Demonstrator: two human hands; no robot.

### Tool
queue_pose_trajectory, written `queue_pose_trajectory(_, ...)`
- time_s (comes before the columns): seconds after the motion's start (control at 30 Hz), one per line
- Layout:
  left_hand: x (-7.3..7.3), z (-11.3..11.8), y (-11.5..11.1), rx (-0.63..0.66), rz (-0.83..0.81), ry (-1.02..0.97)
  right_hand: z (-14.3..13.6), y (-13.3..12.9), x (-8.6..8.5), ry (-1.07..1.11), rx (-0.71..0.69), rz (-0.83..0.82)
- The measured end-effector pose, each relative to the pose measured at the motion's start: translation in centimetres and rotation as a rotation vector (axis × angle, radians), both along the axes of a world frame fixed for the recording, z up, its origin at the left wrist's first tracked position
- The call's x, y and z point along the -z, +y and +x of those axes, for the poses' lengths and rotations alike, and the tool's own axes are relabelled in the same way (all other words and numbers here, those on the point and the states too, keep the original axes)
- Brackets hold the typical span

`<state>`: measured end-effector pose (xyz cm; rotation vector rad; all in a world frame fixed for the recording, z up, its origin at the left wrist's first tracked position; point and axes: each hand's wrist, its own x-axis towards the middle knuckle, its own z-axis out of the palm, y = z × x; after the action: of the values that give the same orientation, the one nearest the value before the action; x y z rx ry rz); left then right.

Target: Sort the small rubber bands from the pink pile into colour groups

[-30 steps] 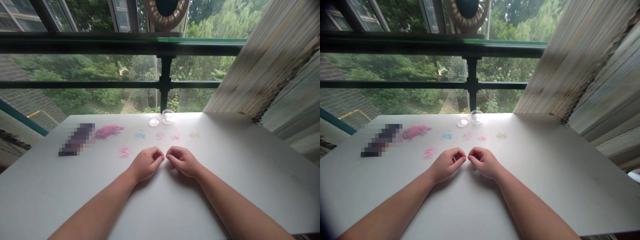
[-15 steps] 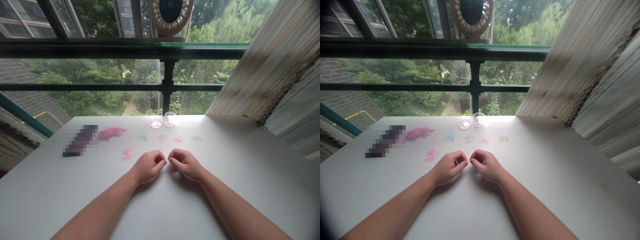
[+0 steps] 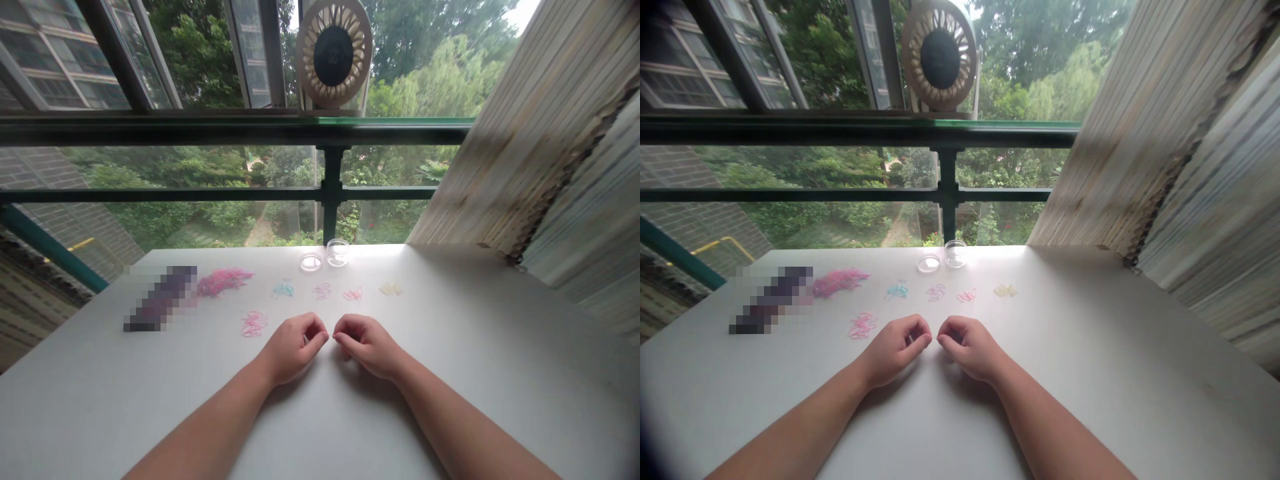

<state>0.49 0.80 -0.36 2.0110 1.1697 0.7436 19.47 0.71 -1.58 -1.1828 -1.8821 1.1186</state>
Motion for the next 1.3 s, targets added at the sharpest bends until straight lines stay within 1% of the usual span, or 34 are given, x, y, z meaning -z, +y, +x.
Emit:
queue_pose_trajectory(0.3, -0.09, -0.02, 0.08, -0.014, -0.019, -0.035, -0.12, 0.12, 0.46, 0.029, -0.011, -0.016)
queue_pose_trajectory(0.57, 0.12, 0.11, 0.0, 0.001, -0.005, -0.02, 0.06, 0.16, 0.28, 0.004, 0.009, 0.03)
queue_pose_trajectory(0.87, 0.18, 0.18, 0.01, 0.001, 0.008, -0.016, 0.05, 0.14, 0.23, 0.026, 0.042, 0.056)
queue_pose_trajectory(1.13, 0.25, 0.14, -0.01, 0.002, 0.032, -0.006, -0.07, 0.06, 0.26, 0.033, 0.048, 0.022)
queue_pose_trajectory(1.3, 0.43, 0.14, 0.07, 0.006, 0.042, -0.007, -0.09, -0.06, -0.12, -0.004, 0.057, 0.073)
